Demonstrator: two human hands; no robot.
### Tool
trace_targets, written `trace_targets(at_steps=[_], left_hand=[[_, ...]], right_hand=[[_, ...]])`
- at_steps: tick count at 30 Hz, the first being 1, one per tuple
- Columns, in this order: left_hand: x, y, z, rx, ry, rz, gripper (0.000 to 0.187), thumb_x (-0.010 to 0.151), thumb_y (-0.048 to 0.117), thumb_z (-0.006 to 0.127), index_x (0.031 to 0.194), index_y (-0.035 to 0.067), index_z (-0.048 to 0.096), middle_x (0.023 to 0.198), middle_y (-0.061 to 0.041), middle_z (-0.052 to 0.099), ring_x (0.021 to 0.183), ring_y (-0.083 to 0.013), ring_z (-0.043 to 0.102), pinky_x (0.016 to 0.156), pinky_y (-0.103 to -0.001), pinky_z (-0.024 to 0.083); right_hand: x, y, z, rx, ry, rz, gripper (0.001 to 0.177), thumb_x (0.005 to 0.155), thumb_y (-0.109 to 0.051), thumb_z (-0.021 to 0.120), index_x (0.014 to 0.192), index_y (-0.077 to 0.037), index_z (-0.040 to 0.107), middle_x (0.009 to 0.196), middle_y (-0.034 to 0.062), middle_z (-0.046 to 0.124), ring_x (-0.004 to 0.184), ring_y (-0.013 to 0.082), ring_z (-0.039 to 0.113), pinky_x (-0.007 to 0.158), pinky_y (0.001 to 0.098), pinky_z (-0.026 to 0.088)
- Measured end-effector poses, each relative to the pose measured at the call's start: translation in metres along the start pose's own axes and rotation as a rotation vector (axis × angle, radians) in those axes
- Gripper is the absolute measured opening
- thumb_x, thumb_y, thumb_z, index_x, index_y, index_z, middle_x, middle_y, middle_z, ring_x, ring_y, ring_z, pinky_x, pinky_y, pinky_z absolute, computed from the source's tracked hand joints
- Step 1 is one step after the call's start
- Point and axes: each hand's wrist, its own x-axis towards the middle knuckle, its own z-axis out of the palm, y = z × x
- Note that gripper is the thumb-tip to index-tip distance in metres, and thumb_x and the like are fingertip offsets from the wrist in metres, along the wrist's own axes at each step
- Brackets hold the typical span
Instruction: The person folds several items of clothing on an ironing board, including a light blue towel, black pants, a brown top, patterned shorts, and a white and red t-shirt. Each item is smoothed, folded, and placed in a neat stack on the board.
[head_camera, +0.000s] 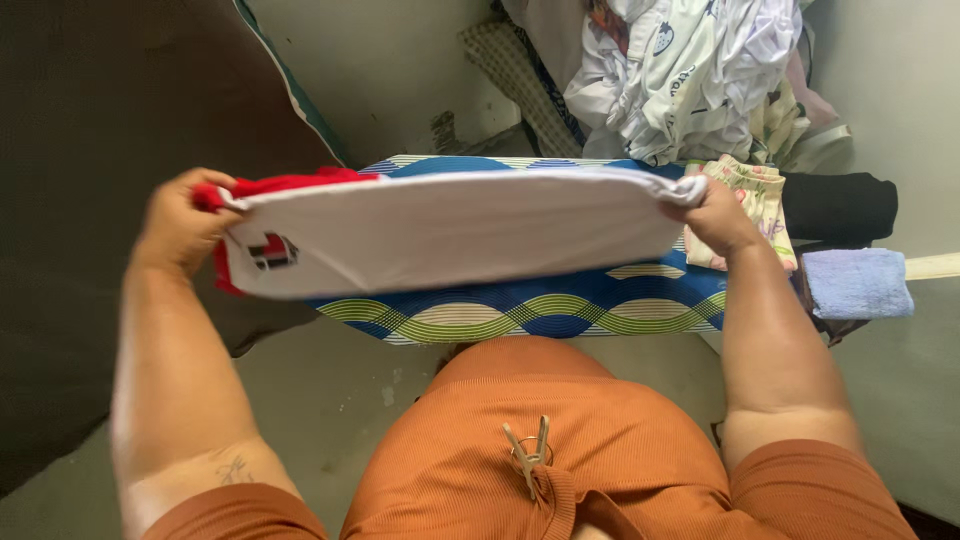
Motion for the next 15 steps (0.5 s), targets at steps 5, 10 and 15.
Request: trace_targets(at_steps=[5, 10, 15], left_hand=[[-0.037, 0.018, -0.042, 0.065, 0.072, 0.568, 0.021, 0.095, -0.002, 0.081, 0.105, 0.006, 0.064, 0.118, -0.007, 0.067, 0.107, -0.0131, 0.064, 0.097, -0.027, 0.056], [-0.071, -0.020, -0.015, 0.361, 0.179, 0.680, 0.028, 0.082, -0.005, 0.081, 0.103, 0.008, 0.068, 0.136, -0.010, 0.064, 0.127, -0.0261, 0.065, 0.104, -0.034, 0.056], [-0.102, -0.063, 0.014, 1.091, 0.124, 0.131, 0.029, 0.058, 0.002, 0.085, 0.074, 0.026, 0.080, 0.134, -0.004, 0.066, 0.128, -0.0315, 0.059, 0.102, -0.064, 0.043]], right_hand=[[-0.025, -0.023, -0.022, -0.069, 0.117, -0.606, 0.022, 0.095, -0.010, 0.079, 0.104, -0.011, 0.059, 0.109, 0.0027, 0.067, 0.106, 0.0155, 0.065, 0.099, 0.0311, 0.051], [-0.061, 0.020, -0.009, -0.689, 0.394, -0.711, 0.012, 0.091, -0.007, 0.078, 0.094, -0.013, 0.068, 0.114, 0.0122, 0.069, 0.115, 0.0338, 0.064, 0.111, 0.0441, 0.047], [-0.107, 0.073, 0.015, -1.093, 0.325, -0.466, 0.021, 0.069, -0.005, 0.075, 0.083, -0.020, 0.076, 0.120, 0.0140, 0.072, 0.116, 0.0365, 0.061, 0.104, 0.0468, 0.043]])
